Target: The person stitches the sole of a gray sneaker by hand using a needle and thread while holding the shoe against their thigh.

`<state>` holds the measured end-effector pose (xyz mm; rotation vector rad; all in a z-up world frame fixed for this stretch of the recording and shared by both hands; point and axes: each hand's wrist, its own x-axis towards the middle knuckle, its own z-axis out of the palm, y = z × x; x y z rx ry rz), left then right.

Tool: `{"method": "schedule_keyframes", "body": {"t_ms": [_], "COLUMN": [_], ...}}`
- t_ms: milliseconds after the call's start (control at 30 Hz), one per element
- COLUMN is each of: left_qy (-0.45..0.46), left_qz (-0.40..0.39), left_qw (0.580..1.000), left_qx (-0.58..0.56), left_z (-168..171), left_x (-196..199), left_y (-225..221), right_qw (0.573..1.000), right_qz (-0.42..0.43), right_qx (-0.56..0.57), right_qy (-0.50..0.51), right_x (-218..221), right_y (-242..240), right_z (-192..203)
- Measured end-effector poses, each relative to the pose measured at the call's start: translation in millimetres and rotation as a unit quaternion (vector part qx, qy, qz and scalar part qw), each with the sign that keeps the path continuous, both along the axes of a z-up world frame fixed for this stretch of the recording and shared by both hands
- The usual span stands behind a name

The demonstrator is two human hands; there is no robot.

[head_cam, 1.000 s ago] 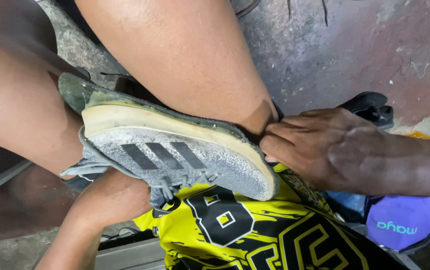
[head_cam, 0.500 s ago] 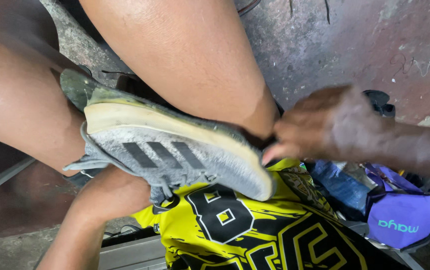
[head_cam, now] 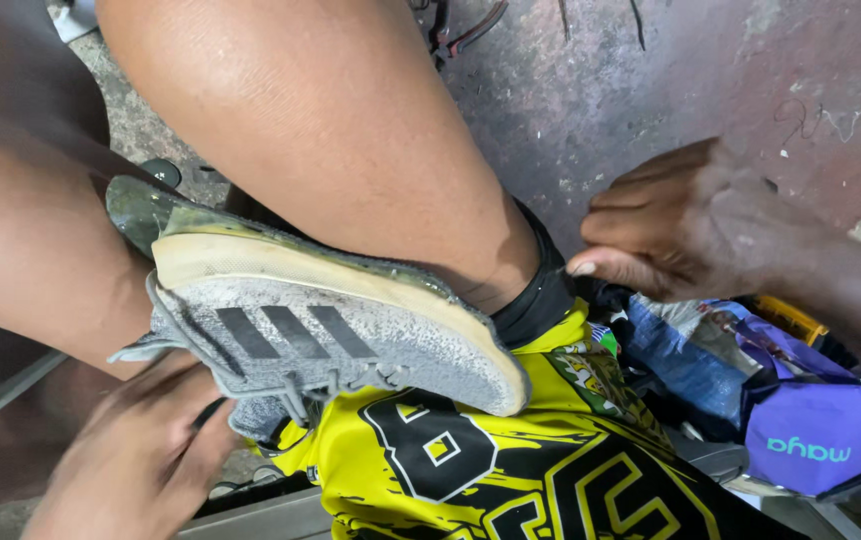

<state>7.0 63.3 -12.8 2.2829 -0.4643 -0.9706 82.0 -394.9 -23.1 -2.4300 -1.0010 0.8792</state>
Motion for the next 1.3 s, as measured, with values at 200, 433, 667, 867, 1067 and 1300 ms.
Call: {"method": "schedule_keyframes", "body": {"t_ms": [200, 433, 667, 867, 1067, 1300], "left_qy": [-0.171, -0.198, -0.118, -0.102, -0.099, -0.105], "left_qz": [0.111, 0.074, 0.055, 0.077, 0.065, 0.080], "left_qw": [0.974, 0.968, 0.977, 0.978, 0.977, 0.974], "left_qx": [0.097, -0.132, -0.166, -0.167, -0.177, -0.185], "left_z": [68.9, 64.6, 41.4, 44.3, 44.4, 40.9], "left_x": [19.6, 42.1, 54.6, 59.1, 57.0, 54.7], "left_y": [-61.2, -172.8, -181.0, -184.2, -183.7, -183.3], "right_qw": [0.989, 0.988, 0.985, 0.980, 0.981, 0.981], "right_qz": [-0.041, -0.049, -0.068, -0.074, -0.063, -0.064], "right_qx": [0.142, 0.148, 0.156, 0.183, 0.183, 0.178], "right_qy": [-0.010, 0.000, -0.021, -0.036, -0.031, -0.040], "right_x": [-11.1, -16.7, -22.9, -21.4, -17.4, -18.0], "right_y": [11.9, 13.9, 12.8, 10.7, 13.3, 16.5], "right_z": [4.9, 8.9, 8.3, 3.8, 4.3, 5.1]}}
